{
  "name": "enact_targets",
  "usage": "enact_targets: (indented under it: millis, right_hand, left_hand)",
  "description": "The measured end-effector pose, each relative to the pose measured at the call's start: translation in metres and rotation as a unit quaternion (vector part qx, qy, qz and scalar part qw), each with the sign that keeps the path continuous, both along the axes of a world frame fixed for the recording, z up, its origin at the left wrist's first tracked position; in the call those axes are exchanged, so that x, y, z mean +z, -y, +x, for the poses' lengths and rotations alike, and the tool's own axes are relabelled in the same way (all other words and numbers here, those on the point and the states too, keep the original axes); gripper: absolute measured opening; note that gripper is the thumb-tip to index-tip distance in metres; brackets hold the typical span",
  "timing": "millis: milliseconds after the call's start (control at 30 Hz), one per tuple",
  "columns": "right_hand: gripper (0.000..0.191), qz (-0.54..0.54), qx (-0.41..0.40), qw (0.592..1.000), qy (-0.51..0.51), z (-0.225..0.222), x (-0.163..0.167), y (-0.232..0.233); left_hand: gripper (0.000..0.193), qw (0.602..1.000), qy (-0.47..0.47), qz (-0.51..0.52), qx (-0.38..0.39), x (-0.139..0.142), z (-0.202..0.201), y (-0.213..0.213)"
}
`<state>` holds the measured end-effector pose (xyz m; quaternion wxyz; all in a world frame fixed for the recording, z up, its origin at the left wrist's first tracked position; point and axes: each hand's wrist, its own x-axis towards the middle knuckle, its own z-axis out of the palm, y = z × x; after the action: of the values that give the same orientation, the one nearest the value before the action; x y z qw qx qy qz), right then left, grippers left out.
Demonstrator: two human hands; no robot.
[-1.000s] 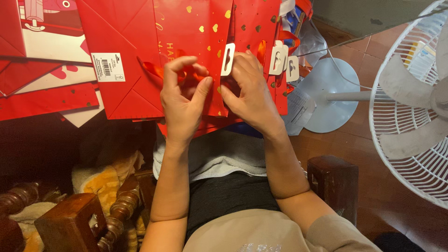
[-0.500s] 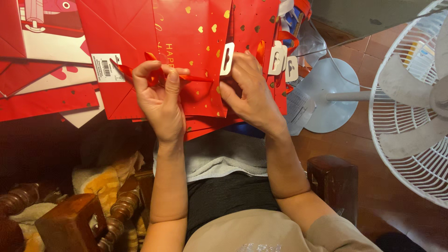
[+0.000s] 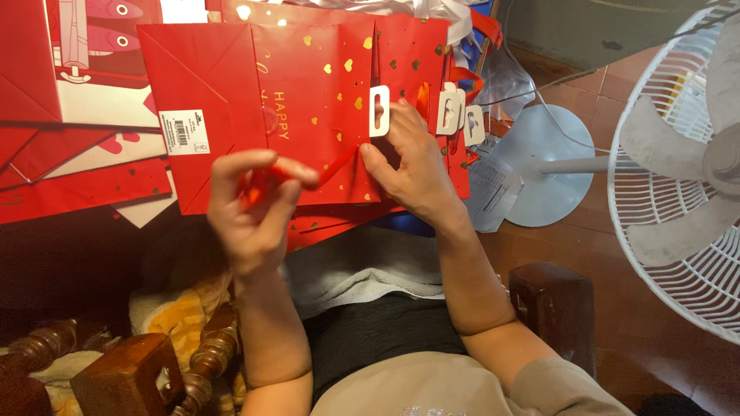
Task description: The person ties red and white ribbons through the handles of multiple gift bags, alternating between red and white bags. They pull the ribbons through the handle slots, form loops, and secure knots by hand. Finished bags are stacked on the table.
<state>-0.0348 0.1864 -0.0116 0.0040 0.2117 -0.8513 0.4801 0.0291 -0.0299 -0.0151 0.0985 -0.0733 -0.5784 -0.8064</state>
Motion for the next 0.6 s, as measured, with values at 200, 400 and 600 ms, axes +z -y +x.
enact_targets:
  millis: [200,400,600]
  right_hand:
    - [0.025,-0.001,-0.012,0.999,0.031,0.0,0.001,0.001]
    - [0.024,-0.001,-0.006,1.0,0.01,0.0,-0.001,0.0]
    - [0.02,-0.003,-0.012,1.0,0.011,0.001,-0.004,0.0]
  left_hand:
    - [0.036,0.992,-0.086,0.054,0.071,0.019,0.027,0.018]
    - [0.038,0.973,-0.134,0.117,0.147,0.014,0.047,0.042]
    - [0.028,0.927,-0.209,0.311,0.013,0.022,0.076,0.07]
